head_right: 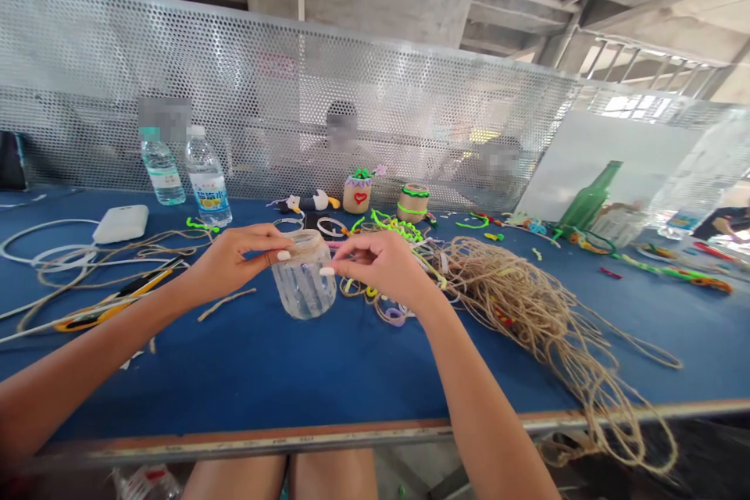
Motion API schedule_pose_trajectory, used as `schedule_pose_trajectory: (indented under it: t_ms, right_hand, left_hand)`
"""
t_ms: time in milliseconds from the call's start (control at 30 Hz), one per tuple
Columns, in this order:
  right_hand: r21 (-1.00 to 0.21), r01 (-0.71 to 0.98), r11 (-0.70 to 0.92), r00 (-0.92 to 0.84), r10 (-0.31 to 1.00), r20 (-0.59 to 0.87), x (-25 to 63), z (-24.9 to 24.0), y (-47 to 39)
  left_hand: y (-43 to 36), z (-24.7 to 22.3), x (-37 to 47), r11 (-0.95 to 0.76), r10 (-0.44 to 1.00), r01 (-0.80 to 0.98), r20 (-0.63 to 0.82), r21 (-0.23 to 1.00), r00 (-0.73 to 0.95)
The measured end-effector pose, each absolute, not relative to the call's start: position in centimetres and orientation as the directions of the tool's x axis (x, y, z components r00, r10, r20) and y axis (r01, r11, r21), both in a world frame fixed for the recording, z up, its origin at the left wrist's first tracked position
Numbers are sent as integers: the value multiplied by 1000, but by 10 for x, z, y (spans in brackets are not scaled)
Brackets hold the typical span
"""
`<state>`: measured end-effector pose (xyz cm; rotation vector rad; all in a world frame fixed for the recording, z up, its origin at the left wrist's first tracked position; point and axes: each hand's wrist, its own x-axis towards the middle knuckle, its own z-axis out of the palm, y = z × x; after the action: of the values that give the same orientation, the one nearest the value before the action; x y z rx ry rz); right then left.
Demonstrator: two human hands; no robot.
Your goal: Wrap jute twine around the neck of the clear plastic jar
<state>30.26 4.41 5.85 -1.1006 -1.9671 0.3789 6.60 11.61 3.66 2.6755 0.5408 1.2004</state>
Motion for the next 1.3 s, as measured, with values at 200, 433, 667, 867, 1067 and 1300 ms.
schedule_pose_trajectory:
  t_ms: [200, 433, 667, 867, 1067, 1300]
  right_hand:
    - [-614, 576, 540, -193, 820, 539, 303, 55, 47]
    - [-546, 635, 546, -163, 786, 596, 299, 46, 58]
    - [-422, 723, 546, -165, 730, 663, 289, 37, 65]
    - [-444, 704, 555, -160, 732, 662, 288, 35, 64]
    - [-545, 618, 567, -166, 771, 615, 289, 32, 64]
    - [-577, 584, 572, -151, 774, 614, 287, 29, 69]
  left_hand:
    - [115, 38, 67, -915, 397, 214, 666, 343, 631]
    - [119, 39, 63, -915, 397, 231, 643, 330, 655]
    - [108, 45, 64, -918, 395, 320, 569, 233, 721]
    - [108, 42, 68, -928, 373, 294, 575, 229, 728]
    - [109, 37, 65, -941, 316, 327, 556, 82, 769]
    - [106, 41, 63, -932, 361, 295, 524, 209, 771]
